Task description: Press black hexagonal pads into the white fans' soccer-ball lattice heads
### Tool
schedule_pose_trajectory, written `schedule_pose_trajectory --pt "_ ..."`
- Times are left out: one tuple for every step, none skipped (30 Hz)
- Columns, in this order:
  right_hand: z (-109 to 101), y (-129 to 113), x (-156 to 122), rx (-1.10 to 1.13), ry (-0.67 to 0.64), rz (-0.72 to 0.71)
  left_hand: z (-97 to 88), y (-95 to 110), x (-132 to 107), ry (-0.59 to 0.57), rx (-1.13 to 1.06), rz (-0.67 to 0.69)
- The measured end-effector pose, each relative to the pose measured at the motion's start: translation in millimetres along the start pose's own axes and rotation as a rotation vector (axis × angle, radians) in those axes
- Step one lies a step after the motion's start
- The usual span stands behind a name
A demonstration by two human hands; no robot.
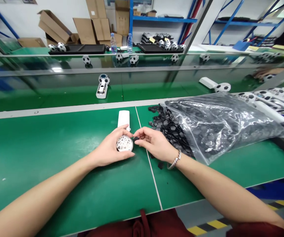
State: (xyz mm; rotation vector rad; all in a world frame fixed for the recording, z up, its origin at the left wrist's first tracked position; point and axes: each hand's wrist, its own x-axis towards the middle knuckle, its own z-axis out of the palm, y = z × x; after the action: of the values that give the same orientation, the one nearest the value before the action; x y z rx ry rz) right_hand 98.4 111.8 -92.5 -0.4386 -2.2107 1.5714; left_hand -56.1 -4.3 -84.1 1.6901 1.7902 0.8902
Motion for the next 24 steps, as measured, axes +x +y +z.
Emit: schedule_pose_trajectory --pt "-2 -1 0 -0.001 -0.009 -0.013 -1.4 0 0 -0.017 0.005 -0.008" --pt "-3 -2 -1 -0.015 -0.025 -0.043 -2.5 0 0 -0.032 0.011 -0.007" --pt "-4 -3 -1 -0.046 -0.044 -0.088 -3.4 0 0 -0.045 0.015 0.001" --pt "-5 -4 -1 -0.09 -0.065 -0.141 -4.0 0 1 -0.056 0.018 0.008" --pt "-6 -6 -2 -0.143 -0.088 -0.195 -4.4 1 1 -0.063 0.018 0.016" --pt "-6 -8 -2 -0.194 -0.111 -0.241 -4.6 1 1 -0.067 0.019 0.022" --pt "-5 -9 -2 -0.227 -0.134 -0.272 -4.7 2 1 -0.07 0.019 0.028" --pt "-4 -10 -2 -0.24 -0.155 -0.285 -4.7 2 1 -0.073 0.02 0.033" --pt "-3 -11 -2 -0.24 -0.169 -0.287 -4.7 3 2 -0.075 0.022 0.04" --pt "-2 -12 -2 -0.235 -0.174 -0.286 -4.6 3 2 -0.078 0.026 0.05" --pt "0 -12 -2 -0.227 -0.175 -0.284 -4.5 3 2 -0.082 0.031 0.065" --pt "1 -12 -2 -0.221 -0.171 -0.284 -4.5 3 2 -0.09 0.037 0.084" --pt "3 -11 -2 -0.218 -0.164 -0.286 -4.5 3 2 -0.099 0.043 0.105" --pt "4 -10 -1 -0.217 -0.153 -0.285 -4.6 3 3 -0.109 0.047 0.125" --pt "5 -9 -1 -0.212 -0.139 -0.277 -4.7 3 3 -0.12 0.05 0.14" --pt "5 -8 -1 -0.196 -0.126 -0.26 -5.0 3 3 -0.13 0.051 0.149" --pt "6 -8 -1 -0.174 -0.114 -0.234 -5.4 4 3 -0.139 0.051 0.152" --pt "6 -7 -1 -0.147 -0.108 -0.201 -5.7 4 3 -0.146 0.052 0.151" --pt "6 -7 0 -0.116 -0.111 -0.163 -6.1 5 3 -0.15 0.053 0.148" --pt "6 -7 0 -0.086 -0.119 -0.125 -6.4 5 3 -0.154 0.055 0.142" --pt "6 -8 0 -0.06 -0.13 -0.088 -6.7 6 3 -0.156 0.058 0.136" --pt "6 -9 0 -0.037 -0.14 -0.055 -6.9 6 3 -0.158 0.061 0.131" --pt "6 -10 0 -0.02 -0.148 -0.023 -7.1 7 3 -0.159 0.065 0.123" --pt "6 -11 0 -0.007 -0.155 0.007 -7.3 7 3 -0.159 0.069 0.114"
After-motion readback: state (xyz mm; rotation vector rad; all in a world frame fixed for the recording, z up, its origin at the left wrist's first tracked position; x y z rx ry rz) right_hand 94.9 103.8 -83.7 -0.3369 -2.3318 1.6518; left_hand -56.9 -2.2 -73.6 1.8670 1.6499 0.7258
